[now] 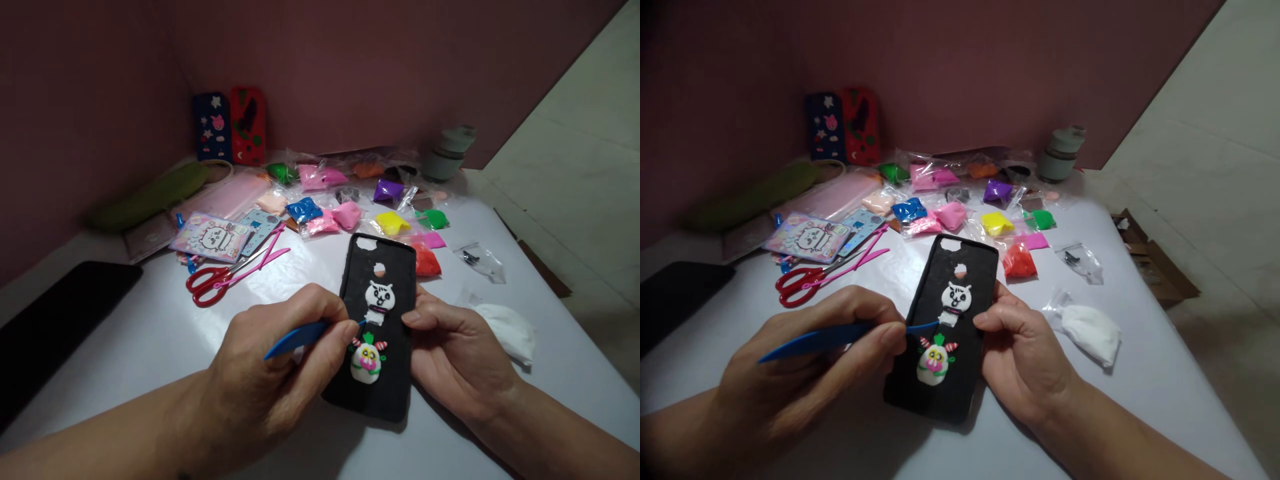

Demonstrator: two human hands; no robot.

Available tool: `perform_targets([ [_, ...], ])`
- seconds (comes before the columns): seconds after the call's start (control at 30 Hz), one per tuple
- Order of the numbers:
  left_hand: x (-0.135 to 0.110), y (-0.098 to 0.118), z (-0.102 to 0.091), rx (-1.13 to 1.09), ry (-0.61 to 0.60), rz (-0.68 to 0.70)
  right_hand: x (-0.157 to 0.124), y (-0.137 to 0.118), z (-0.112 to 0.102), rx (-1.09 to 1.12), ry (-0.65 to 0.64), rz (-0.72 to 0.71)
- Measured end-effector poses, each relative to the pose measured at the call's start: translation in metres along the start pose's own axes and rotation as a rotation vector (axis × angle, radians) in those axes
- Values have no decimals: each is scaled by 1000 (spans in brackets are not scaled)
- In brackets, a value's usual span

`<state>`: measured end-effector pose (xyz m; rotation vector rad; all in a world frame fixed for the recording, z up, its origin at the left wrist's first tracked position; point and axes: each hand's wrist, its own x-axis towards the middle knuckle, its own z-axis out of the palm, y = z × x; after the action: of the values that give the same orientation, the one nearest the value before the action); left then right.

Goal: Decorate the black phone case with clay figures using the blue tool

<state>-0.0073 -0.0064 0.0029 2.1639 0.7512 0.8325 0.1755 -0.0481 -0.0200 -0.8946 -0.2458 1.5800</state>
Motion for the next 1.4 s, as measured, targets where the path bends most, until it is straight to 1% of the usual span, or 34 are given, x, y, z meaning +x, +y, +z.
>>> perform_targets([
  [0.13,2,1,-1,2,2,17,1,0,0,-4,10,8],
  [0.33,1,0,-1,15,-8,1,1,0,0,-21,-14,11],
  [0.47,1,0,-1,9,-11,24,1,0,-1,-12,-20,6],
  [0.7,5,0,0,-13,2,31,2,1,-2,-12,-19,7],
  [1.07,3,1,-1,28,0,47,0,0,-1,-23,-30,4],
  [1.27,2,1,-2,30,-26,58,1,1,-1,-23,-37,5],
  [1.4,3,2,-3,48,-6,66,1,1,-2,-21,-34,5],
])
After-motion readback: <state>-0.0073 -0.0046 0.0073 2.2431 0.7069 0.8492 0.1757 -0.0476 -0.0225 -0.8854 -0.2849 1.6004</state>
